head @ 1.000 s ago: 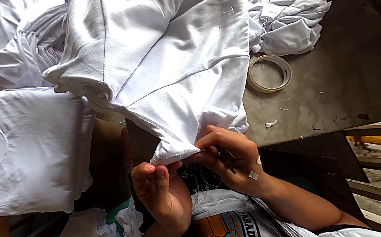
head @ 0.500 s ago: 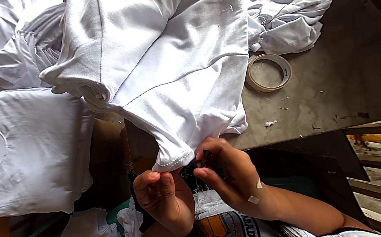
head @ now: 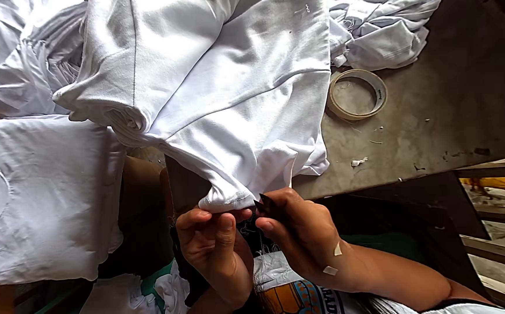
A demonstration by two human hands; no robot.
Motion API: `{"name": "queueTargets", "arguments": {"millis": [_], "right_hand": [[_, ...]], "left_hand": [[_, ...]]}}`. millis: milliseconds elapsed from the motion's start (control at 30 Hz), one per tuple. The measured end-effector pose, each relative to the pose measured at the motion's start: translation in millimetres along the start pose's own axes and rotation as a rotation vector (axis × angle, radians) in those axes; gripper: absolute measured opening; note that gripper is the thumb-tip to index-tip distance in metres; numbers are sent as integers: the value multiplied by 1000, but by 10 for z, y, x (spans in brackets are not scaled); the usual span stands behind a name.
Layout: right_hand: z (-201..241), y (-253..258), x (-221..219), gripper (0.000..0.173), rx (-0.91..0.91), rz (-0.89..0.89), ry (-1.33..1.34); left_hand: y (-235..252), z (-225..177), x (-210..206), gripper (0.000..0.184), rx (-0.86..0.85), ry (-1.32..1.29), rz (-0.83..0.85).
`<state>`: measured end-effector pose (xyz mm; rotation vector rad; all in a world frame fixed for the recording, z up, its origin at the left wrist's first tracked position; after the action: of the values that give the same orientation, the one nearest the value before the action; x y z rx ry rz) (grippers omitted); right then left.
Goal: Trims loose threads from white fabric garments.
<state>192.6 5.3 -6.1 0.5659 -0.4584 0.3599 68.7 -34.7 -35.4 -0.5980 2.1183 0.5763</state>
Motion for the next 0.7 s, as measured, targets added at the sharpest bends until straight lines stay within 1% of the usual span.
{"name": "queueTargets", "arguments": {"millis": [200, 467, 600, 700], "right_hand": [[25, 8, -13, 31, 7, 30, -131], [62, 25, -71, 30, 44, 48, -221], [70, 23, -110, 26, 74, 34, -248], [78, 38, -117, 27, 86, 25, -244]], "left_hand": [[28, 20, 34, 20, -9, -1, -70], [5, 28, 60, 18, 4, 1, -71], [-7, 53, 70, 14, 48, -42, -90], [-12, 72, 65, 13, 69, -54, -97]]}}
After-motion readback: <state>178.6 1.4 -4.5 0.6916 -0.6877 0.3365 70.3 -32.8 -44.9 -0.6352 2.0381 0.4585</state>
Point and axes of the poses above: each hand's wrist, its own y-axis towards the middle knuckle, its own x-axis out of the back of the hand, z = x × y, the point moved 8 cm from there along y, towards the middle knuckle, and after that the axes turned 12 degrees about -y, right-handed, at the moved point
